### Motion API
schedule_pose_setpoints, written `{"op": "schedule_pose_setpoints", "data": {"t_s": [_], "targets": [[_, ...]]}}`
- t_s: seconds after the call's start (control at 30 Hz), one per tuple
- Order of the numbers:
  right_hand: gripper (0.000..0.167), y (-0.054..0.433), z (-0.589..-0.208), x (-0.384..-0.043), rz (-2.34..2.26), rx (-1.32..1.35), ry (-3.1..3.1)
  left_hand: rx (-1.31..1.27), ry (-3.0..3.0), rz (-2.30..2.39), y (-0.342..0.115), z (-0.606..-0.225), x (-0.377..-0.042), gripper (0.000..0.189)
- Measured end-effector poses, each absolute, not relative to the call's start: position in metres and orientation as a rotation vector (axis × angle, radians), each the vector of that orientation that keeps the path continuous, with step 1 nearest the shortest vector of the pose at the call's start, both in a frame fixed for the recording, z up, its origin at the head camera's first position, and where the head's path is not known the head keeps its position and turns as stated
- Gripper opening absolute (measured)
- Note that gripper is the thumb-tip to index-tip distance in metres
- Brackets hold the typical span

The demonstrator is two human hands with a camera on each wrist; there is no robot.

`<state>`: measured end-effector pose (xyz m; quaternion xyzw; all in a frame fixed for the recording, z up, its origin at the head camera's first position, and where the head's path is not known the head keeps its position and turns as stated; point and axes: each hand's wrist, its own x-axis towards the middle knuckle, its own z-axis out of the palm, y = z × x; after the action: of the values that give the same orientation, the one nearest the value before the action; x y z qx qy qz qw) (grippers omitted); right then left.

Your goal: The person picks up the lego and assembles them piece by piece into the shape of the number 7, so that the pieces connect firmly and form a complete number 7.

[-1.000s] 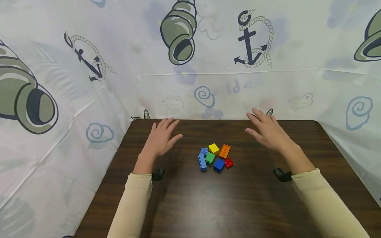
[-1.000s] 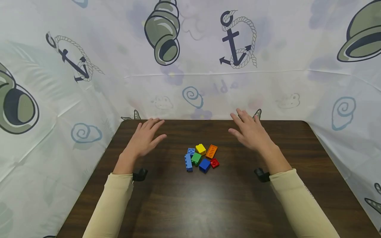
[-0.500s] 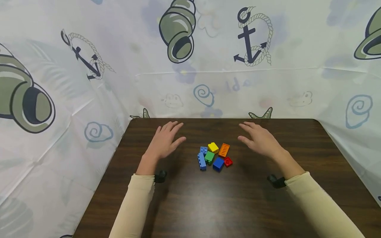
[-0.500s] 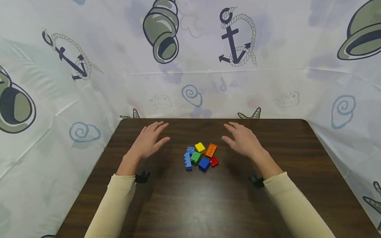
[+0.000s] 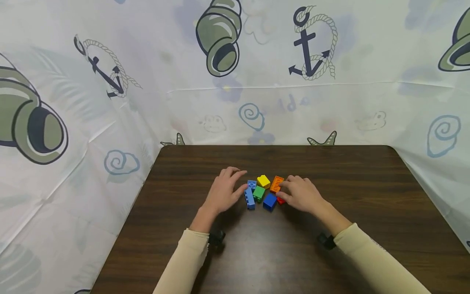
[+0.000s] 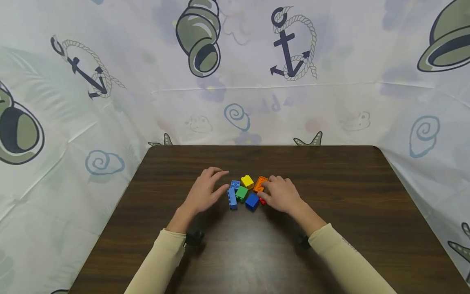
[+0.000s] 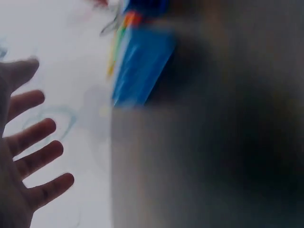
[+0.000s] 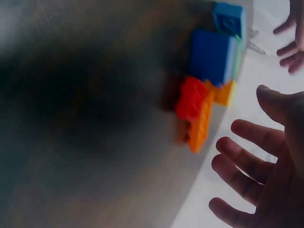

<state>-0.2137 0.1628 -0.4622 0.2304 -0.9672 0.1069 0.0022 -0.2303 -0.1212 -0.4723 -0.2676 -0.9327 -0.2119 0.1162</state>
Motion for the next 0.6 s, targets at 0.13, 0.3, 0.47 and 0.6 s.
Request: {"op": "schedule_pose_setpoints", "data": {"t_s": [0.13, 0.3, 0.47, 0.6], "targets": [[0.050, 0.154, -0.473, -0.211, 0.309, 0.687, -3.052, -0.765, -2.698, -0.728, -0.098, -0.486, -0.216, 0.034], [0.053, 0.148, -0.482, -0.207, 0.346, 0.652, -3.075, -0.759, -2.764, -0.769, -0.082, -0.499, -0.203, 0.023], [0.051, 0.145, -0.488, -0.205, 0.360, 0.632, -3.091, -0.779, -2.810, -0.655, -0.079, -0.507, -0.201, 0.023], [0.051, 0.144, -0.491, -0.206, 0.385, 0.622, -3.076, -0.766, -2.784, -0.574, -0.085, -0.509, -0.205, 0.023]]}}
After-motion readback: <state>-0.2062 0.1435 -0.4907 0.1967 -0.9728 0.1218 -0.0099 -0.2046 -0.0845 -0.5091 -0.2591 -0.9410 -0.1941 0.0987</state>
